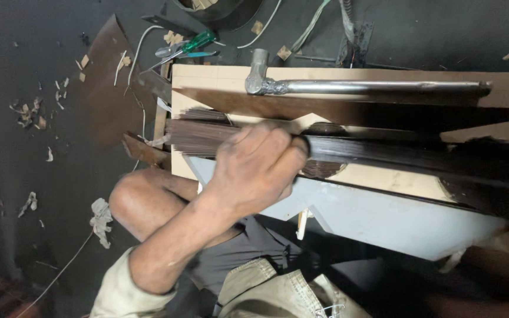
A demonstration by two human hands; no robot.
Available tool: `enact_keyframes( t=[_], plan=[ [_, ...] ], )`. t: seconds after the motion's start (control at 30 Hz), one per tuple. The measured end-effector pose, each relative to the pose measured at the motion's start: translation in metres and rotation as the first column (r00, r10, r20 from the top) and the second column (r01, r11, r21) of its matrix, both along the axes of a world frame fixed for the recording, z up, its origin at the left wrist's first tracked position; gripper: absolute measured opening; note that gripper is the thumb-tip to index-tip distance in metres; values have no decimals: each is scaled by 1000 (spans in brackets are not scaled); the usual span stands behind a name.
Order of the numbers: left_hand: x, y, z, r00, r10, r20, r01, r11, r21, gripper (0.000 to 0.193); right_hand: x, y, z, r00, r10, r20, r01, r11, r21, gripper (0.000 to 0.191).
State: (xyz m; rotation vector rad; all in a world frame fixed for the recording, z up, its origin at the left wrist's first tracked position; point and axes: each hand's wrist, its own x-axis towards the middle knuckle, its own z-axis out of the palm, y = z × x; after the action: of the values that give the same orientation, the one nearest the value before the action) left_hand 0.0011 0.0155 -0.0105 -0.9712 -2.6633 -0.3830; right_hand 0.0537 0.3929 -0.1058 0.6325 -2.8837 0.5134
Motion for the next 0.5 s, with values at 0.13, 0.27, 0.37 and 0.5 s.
enact_keyframes(
  t=[0.13, 0.27, 0.37, 0.5],
  plan=[
    [2, -5, 2, 1000, 11, 21, -10, 999, -41, 16, -3, -1, -10, 999, 16, 32, -15, 1000, -22, 16],
    [-4, -4, -5, 997, 3, -82, -4, 1000, -12, 12, -4, 2, -22, 998, 25, 61, -23, 999, -32, 16],
    [-6, -4, -9, 996, -2, -94, 2, 1000, -3, 15, -4, 5, -29, 996, 27, 85, -24, 999, -38, 16],
    [-6, -6, -14, 995, -10, -103, 8, 1000, -21, 17, -2, 6, -33, 994, 20, 107, -15, 999, -43, 16]
  ],
)
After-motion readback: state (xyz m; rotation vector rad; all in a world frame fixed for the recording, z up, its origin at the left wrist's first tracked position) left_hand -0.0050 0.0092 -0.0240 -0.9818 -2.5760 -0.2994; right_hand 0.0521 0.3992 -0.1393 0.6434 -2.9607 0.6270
